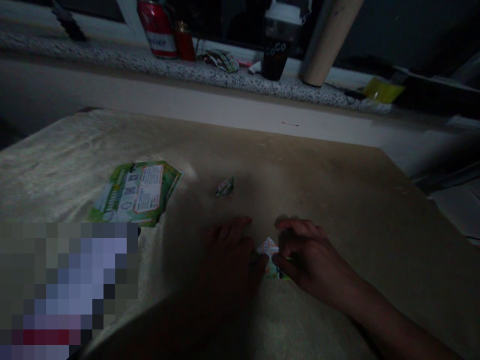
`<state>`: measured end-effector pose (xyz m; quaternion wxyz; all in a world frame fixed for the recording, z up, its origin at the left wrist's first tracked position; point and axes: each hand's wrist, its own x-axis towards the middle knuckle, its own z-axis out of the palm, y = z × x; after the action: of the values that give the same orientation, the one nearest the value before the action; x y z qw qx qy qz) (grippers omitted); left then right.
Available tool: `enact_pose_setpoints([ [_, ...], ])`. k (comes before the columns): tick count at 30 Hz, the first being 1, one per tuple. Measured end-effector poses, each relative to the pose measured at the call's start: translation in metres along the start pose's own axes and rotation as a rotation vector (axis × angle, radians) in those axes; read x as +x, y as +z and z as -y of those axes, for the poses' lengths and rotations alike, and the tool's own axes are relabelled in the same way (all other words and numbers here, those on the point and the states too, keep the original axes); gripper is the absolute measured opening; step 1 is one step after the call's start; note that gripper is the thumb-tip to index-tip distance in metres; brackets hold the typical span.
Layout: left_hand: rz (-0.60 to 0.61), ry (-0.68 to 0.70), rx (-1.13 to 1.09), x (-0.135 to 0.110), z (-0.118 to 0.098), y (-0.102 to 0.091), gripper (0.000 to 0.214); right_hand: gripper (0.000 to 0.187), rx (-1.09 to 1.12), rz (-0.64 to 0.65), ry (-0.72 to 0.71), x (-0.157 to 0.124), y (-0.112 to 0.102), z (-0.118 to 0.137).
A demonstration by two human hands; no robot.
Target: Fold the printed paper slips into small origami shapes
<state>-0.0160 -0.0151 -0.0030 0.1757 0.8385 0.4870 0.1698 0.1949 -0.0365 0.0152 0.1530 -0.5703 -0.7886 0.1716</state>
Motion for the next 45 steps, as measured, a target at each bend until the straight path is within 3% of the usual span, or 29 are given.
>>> enact_pose_setpoints([
  [18,-0.02,-0.014,0.046,0.002,-0.003,0.0,0.022,0.012,0.014,0.011,0.016,0.0,-0.001,0.002],
  [26,0.051,-0.039,0.01,0.005,0.003,-0.009,0.019,0.015,-0.066,0.032,0.063,0.0,-0.005,0.004],
  [39,0.133,-0.121,0.026,0.008,0.017,-0.029,0.013,0.014,-0.131,0.095,0.102,-0.004,-0.022,-0.018],
  [45,0.123,-0.11,0.022,0.006,0.018,-0.025,0.012,0.016,-0.005,0.061,0.065,-0.006,-0.02,-0.023],
])
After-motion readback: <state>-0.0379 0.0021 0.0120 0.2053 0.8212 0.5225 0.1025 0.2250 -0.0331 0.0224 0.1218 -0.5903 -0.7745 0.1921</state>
